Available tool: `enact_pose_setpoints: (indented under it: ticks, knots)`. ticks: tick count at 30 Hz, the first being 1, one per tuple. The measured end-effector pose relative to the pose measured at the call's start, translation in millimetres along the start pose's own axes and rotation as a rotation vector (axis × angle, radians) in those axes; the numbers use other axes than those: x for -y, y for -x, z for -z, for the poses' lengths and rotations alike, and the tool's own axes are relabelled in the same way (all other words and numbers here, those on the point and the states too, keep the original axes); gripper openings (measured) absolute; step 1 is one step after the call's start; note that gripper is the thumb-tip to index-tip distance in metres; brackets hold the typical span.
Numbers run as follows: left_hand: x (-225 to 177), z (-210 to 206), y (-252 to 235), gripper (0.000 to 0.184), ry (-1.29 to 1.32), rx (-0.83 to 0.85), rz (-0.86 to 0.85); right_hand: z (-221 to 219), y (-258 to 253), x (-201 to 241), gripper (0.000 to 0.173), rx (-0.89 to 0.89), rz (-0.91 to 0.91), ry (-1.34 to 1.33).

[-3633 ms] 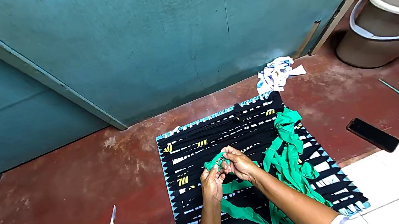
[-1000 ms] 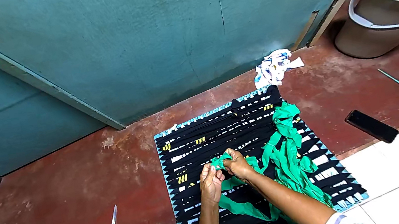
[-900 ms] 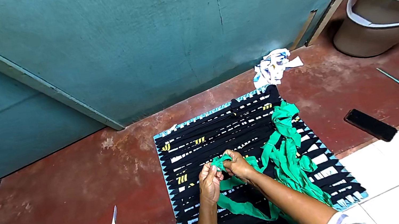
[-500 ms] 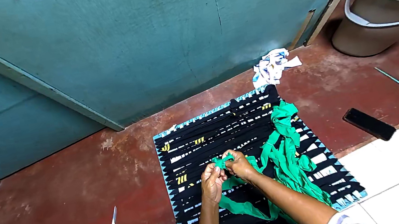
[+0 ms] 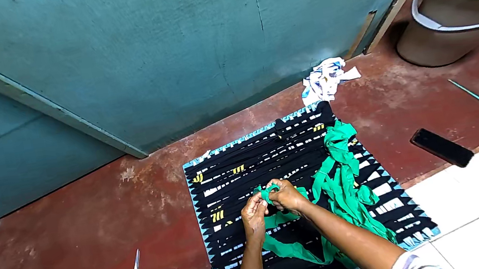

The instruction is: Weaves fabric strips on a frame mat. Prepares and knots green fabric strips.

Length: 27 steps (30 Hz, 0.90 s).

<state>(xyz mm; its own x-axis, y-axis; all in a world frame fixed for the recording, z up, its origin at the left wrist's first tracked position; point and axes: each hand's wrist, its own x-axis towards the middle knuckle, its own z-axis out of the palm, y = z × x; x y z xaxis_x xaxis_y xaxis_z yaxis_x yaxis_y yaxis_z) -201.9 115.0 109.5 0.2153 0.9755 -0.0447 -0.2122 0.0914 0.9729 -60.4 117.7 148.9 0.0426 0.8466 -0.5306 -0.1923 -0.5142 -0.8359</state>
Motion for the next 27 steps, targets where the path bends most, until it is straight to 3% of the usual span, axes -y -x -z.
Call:
enact_pose_setpoints:
  ticks: [7, 14, 24, 27]
  knots:
    - [-10, 5, -4, 0.011, -0.178, -0.022, 0.024, 7, -2, -6, 0.01, 0.06, -0.099, -0.179]
    - [-12, 10, 0, 0.005, -0.391, -0.106, -0.054, 16, -2, -5, 0.011, 0.05, -0.097, -0.178]
    - [-13, 19, 1, 0.005, -0.422, -0.155, -0.136, 15, 0, -5, 0.013, 0.052, -0.118, -0.196]
    - [-17, 19, 2, 0.009, -0.326, -0.109, -0.021, 11, 1, -6, 0.013, 0.063, -0.13, -0.249]
